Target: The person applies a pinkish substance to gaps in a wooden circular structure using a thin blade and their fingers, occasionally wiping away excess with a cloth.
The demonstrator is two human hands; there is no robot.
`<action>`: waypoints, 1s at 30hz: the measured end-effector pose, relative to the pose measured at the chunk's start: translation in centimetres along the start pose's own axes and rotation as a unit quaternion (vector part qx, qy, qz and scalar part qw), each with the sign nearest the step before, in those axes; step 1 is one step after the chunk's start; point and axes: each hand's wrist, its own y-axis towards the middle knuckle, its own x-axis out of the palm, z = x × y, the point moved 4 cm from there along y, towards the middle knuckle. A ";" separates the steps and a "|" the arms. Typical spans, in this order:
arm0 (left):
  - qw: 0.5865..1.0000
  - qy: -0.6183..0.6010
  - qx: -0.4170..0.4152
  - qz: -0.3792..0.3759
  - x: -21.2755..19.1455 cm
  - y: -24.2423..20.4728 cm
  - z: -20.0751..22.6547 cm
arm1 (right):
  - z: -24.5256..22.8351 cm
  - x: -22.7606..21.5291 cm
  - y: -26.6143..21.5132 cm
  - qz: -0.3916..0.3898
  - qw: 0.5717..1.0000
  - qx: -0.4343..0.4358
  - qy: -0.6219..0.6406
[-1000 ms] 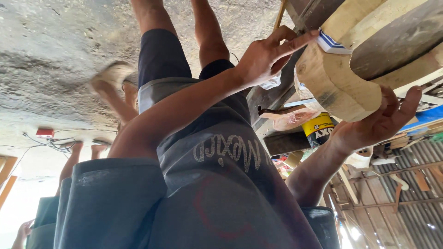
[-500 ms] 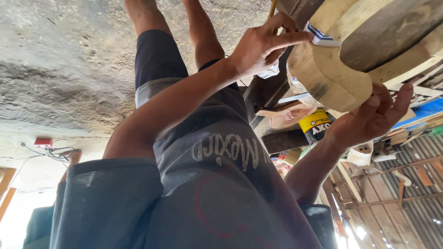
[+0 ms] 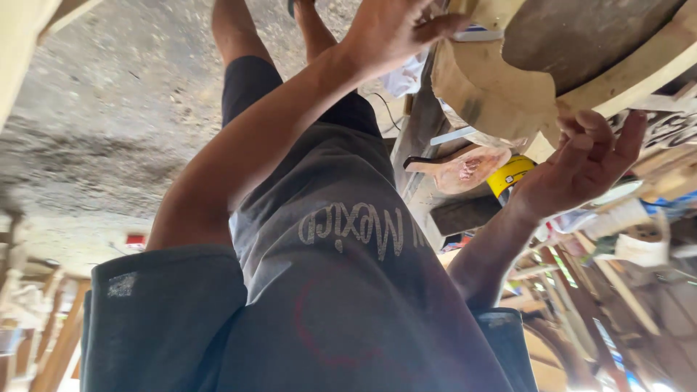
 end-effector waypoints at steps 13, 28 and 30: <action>0.910 0.372 0.076 -0.164 -1.7 7.8 8.0 | -1.9 2.3 -5.8 -0.047 0.982 0.125 -0.133; 0.650 0.551 0.351 -0.387 -0.5 12.1 5.4 | -0.8 11.2 -7.8 -0.140 0.857 0.283 -0.406; 0.703 0.487 0.326 -0.403 -0.2 13.5 5.2 | -0.1 11.5 -8.2 -0.123 0.852 0.290 -0.419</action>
